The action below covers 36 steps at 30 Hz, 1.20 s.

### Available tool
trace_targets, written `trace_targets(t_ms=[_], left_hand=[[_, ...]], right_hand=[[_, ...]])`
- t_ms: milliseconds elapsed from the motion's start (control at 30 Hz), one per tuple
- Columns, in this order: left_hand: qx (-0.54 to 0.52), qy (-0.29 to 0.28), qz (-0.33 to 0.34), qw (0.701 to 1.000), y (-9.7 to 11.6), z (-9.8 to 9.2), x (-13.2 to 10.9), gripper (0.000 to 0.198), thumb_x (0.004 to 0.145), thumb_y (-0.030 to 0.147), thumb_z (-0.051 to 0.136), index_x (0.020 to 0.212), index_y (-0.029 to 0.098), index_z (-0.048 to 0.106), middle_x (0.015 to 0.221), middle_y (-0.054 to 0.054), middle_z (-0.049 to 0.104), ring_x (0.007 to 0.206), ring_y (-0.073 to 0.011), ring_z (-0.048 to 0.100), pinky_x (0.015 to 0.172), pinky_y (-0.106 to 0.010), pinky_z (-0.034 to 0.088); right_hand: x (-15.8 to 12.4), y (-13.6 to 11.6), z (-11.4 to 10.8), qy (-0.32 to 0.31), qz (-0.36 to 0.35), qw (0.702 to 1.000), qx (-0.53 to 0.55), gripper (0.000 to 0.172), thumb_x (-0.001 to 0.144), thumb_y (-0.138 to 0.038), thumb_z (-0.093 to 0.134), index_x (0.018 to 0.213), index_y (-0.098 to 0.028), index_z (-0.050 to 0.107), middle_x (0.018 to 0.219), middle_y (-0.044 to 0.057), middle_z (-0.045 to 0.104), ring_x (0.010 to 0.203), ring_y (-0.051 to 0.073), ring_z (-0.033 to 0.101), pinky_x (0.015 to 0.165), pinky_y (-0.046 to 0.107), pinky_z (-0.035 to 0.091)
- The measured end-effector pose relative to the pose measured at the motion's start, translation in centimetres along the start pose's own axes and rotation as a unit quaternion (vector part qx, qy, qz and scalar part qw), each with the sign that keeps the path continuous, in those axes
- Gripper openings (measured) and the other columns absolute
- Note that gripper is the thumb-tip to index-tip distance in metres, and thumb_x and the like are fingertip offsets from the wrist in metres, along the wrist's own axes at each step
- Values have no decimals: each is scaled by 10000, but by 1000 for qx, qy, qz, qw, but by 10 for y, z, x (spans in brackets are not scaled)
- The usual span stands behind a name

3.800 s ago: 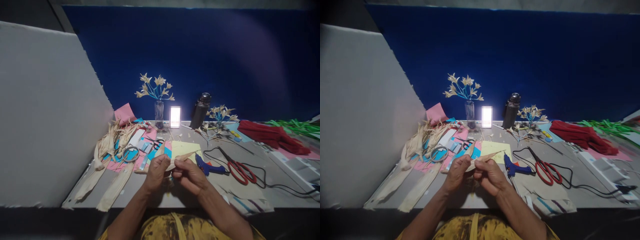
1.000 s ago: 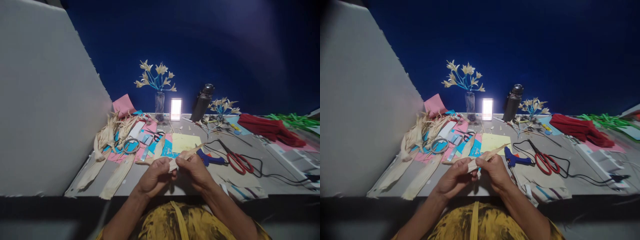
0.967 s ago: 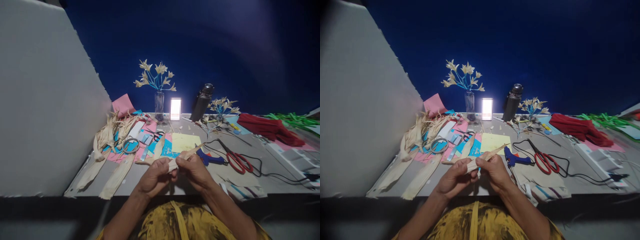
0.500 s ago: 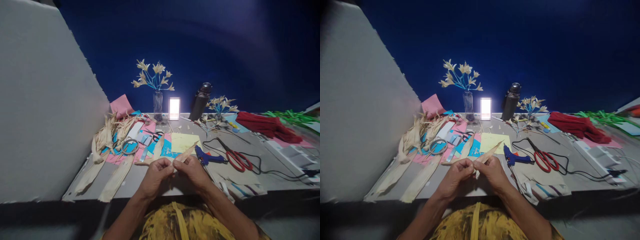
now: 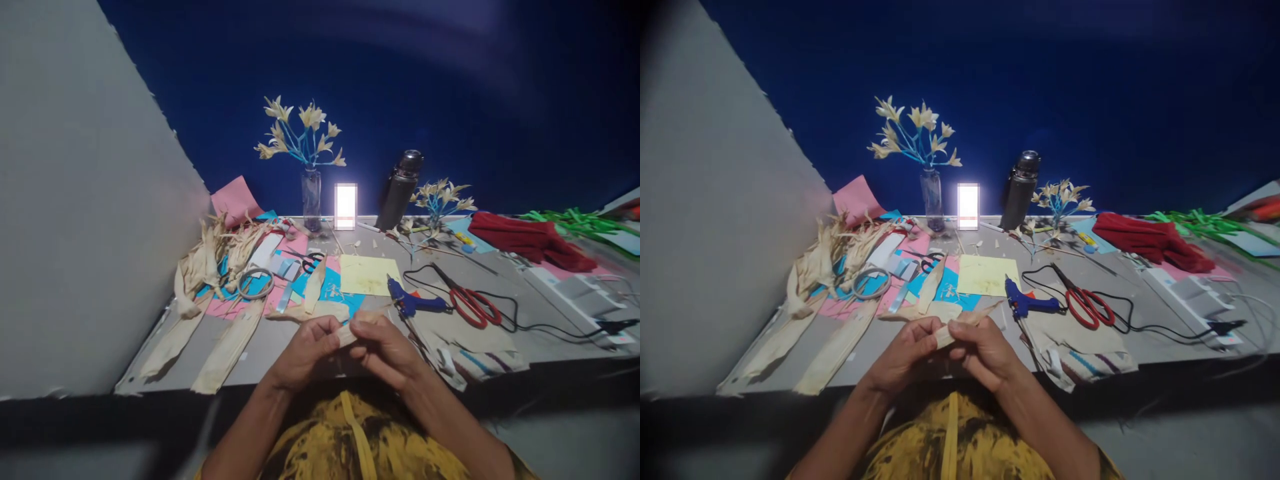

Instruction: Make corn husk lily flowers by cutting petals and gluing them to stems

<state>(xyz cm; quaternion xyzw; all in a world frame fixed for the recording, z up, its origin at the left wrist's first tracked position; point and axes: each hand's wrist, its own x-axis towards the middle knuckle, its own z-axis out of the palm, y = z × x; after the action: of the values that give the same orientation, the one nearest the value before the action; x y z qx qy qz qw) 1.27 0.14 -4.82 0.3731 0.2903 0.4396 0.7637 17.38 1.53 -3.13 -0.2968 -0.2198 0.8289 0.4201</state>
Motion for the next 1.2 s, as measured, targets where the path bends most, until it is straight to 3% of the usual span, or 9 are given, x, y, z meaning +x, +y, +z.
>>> trace_targets(t_ms=[100,167,333,500,600,700,800,1000,1200], left_hand=[[-34,4,29,999,-2,4,2,368,723,422,797,740,143,558,609,28,515,549,-79,438,549,-198,313],[-32,24,41,998,-4,6,4,350,738,407,789,737,145,556,645,9,557,583,-92,485,579,-207,352],[7,99,33,994,-9,7,4,299,761,337,782,728,141,559,648,15,563,567,-73,474,555,-189,347],[-43,90,28,995,-9,6,1,324,737,360,797,719,141,559,601,27,537,499,-61,442,491,-176,317],[-73,86,33,993,-6,6,1,323,714,351,817,728,124,588,632,4,563,564,-78,505,560,-184,385],[-60,79,27,995,-5,6,2,321,733,365,799,721,128,583,642,-11,576,589,-102,540,561,-197,395],[-34,76,25,996,-5,4,2,310,768,358,771,713,132,566,628,3,554,530,-76,480,508,-186,343],[-71,46,29,996,-5,-8,-4,338,730,377,800,734,137,563,596,8,542,567,-97,503,557,-208,369],[-49,84,44,994,-4,-11,-6,292,784,368,756,757,133,584,590,20,531,537,-76,472,545,-201,353]], right_hand=[[0,-2,-3,-12,-11,1000,20,341,657,-349,882,669,-120,629,559,-47,519,472,38,396,465,157,365],[-1,-2,-2,-8,-41,999,-6,362,673,-403,868,766,-121,662,617,-28,568,513,55,456,506,171,409],[1,5,2,16,-88,993,-83,357,574,-296,924,762,-110,683,679,29,676,608,116,589,604,215,473],[8,9,-4,-28,-31,999,25,265,609,-228,900,703,-115,679,629,0,633,526,64,527,496,155,427],[10,8,-7,-18,-34,996,75,253,652,-247,885,696,-140,660,573,-40,566,495,55,495,502,160,458],[10,6,-5,-8,-58,998,30,287,687,-337,865,774,-145,670,603,-21,590,537,107,560,544,235,530],[11,6,0,-3,-71,997,-18,284,645,-262,888,726,-134,647,600,-19,603,520,103,557,516,223,523],[19,8,-1,-40,1,999,21,288,655,-274,882,650,-129,634,562,-26,587,470,73,515,540,229,528],[20,10,8,20,-68,997,-37,313,623,-304,900,746,-123,676,590,-16,587,509,82,506,484,188,449]])
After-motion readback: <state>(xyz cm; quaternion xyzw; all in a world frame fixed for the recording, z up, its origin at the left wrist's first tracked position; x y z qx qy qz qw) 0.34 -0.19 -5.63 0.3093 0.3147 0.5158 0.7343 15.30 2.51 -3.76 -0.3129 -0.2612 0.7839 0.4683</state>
